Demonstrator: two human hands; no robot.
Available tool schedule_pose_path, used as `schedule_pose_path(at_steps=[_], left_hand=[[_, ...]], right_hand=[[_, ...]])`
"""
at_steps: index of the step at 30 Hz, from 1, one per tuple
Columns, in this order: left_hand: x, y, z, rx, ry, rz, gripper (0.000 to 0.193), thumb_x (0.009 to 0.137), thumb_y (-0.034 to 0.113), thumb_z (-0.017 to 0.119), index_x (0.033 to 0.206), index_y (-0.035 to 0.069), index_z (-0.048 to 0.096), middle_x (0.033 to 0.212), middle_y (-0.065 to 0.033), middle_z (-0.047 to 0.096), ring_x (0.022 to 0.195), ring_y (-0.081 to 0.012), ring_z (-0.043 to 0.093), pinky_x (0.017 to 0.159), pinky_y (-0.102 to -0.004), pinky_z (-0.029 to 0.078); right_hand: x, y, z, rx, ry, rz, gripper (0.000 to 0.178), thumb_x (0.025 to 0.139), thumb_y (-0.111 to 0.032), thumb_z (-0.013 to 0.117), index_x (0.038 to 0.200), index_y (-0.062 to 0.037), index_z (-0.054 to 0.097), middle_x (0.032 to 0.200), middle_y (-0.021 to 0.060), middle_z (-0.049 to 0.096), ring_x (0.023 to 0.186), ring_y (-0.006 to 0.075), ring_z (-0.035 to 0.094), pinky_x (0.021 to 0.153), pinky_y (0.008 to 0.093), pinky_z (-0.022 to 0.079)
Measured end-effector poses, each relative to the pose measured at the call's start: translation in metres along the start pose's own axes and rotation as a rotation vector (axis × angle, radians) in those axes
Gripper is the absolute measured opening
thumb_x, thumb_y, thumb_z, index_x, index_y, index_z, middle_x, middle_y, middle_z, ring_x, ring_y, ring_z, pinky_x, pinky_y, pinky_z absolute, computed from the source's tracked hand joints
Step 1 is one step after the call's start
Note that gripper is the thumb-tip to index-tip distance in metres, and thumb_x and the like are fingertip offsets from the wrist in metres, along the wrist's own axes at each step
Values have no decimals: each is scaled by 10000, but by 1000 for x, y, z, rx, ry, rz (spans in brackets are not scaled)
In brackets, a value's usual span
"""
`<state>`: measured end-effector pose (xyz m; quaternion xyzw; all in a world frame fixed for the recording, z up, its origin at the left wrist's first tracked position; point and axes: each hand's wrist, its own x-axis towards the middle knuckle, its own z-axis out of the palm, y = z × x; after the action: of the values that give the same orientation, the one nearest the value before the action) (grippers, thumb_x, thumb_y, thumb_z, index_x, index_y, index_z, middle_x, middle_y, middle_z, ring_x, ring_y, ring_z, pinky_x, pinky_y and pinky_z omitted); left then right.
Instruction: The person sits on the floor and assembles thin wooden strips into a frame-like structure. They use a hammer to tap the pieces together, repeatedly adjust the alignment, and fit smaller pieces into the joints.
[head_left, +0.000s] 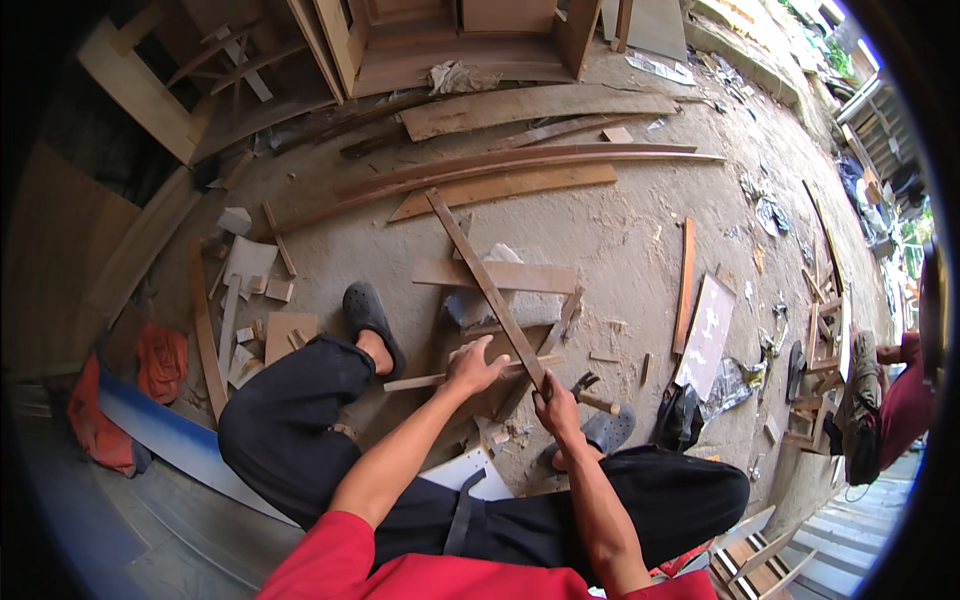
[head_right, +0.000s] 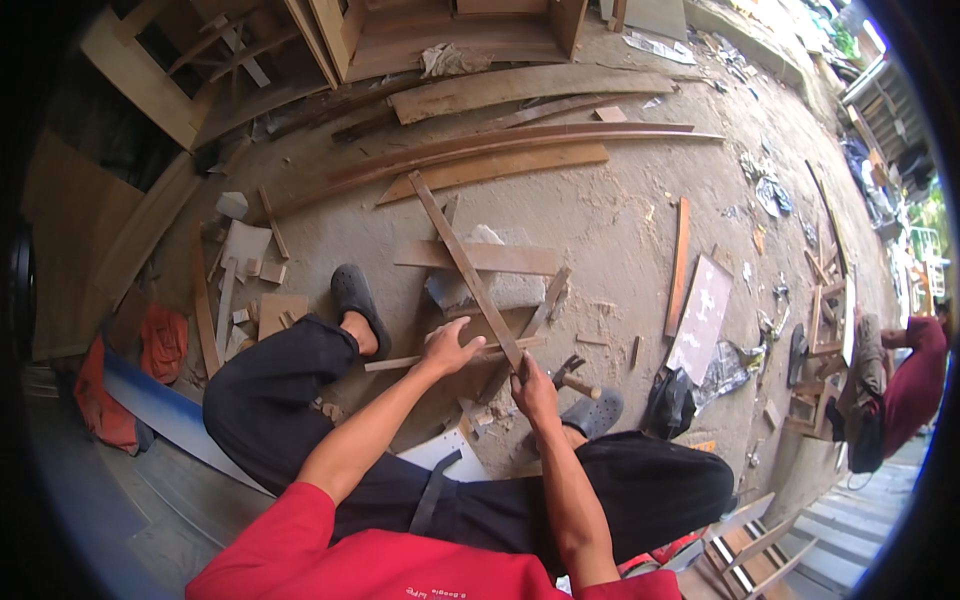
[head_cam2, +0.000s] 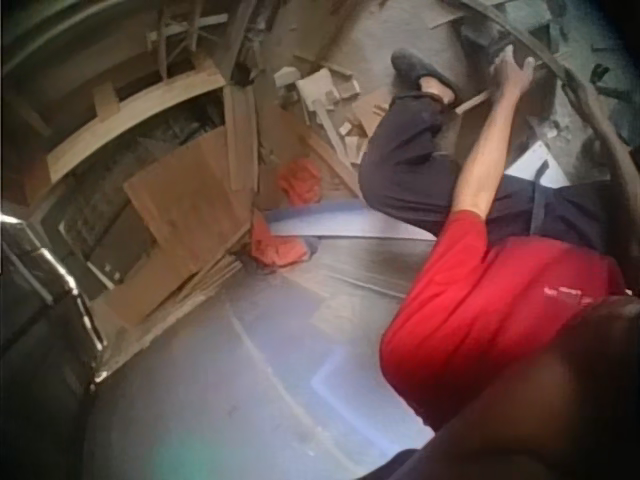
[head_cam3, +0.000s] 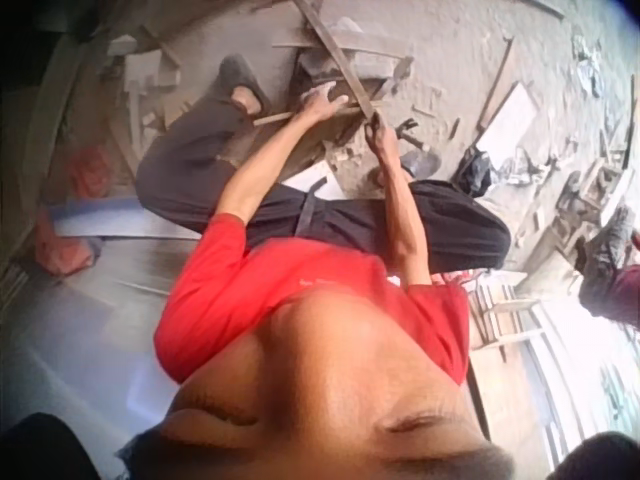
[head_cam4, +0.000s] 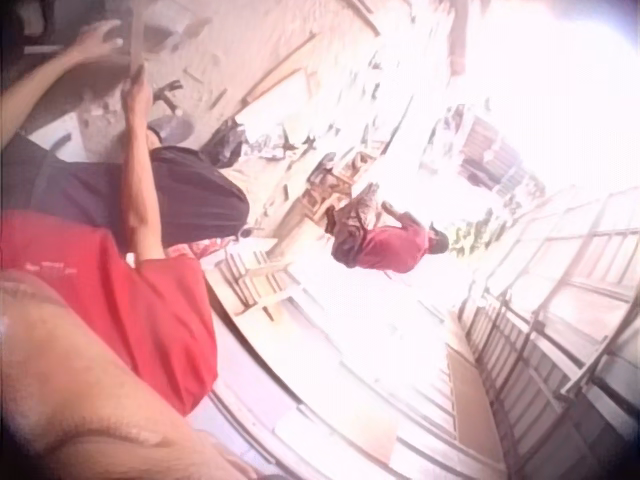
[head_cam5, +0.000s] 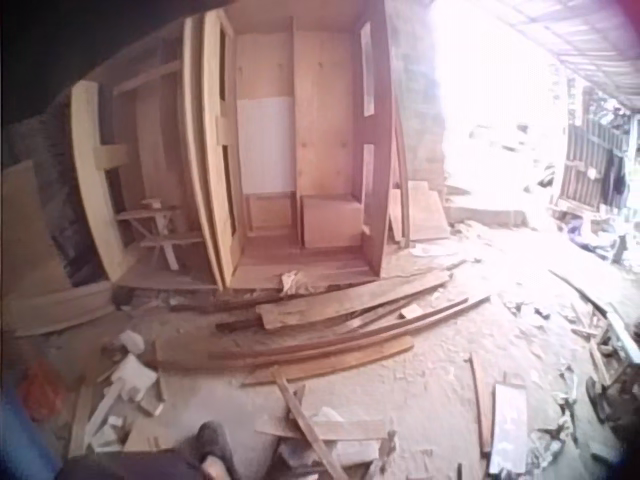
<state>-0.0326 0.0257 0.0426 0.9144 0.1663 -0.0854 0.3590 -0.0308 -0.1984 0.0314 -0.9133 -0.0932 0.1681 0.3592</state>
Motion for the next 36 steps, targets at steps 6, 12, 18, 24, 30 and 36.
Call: schedule_pose_path(at_steps=[6,12,18,24,30,36], left_hand=[[11,11,53,-769,-26,-160,404,866,408,672,935,12,713,785,-69,701,727,-153,608,725,-346,469],[17,15,56,-665,-178,-233,309,886,260,699,1007,-24,678,943,-56,702,831,-112,610,762,-267,475],[20,7,58,-898,-187,-248,269,860,210,719,1001,-17,690,922,-56,719,802,-110,635,735,-261,479],[19,17,48,-758,-210,-276,279,863,220,729,1028,-2,689,950,-49,720,844,-108,634,778,-267,475],[16,33,31,-792,-302,-287,341,863,292,736,1040,5,686,1011,-64,699,939,-131,603,851,-299,450],[21,22,30,-703,-334,-314,396,857,331,738,1087,14,678,1069,-71,688,992,-142,592,884,-311,439]], right_hand=[[0,-2,-2,-36,12,-11,535,811,-222,661,1311,-98,515,1104,225,651,1015,413,620,847,484,509],[2,-6,-7,4,-32,24,540,802,-239,683,1294,-69,537,1119,234,644,1043,410,613,881,459,500],[7,11,-14,93,-113,69,604,877,-429,653,1319,-45,505,1109,201,667,1011,340,650,856,403,506],[13,36,-52,909,-108,486,598,1008,-520,338,1355,-54,479,1107,121,667,874,197,620,752,370,497],[-4,40,-66,700,-249,512,373,990,-318,518,1235,-43,574,1086,88,657,878,185,629,746,341,542],[-12,34,-54,635,-460,596,332,973,-313,566,1074,-10,657,877,68,668,758,188,662,657,330,576]])
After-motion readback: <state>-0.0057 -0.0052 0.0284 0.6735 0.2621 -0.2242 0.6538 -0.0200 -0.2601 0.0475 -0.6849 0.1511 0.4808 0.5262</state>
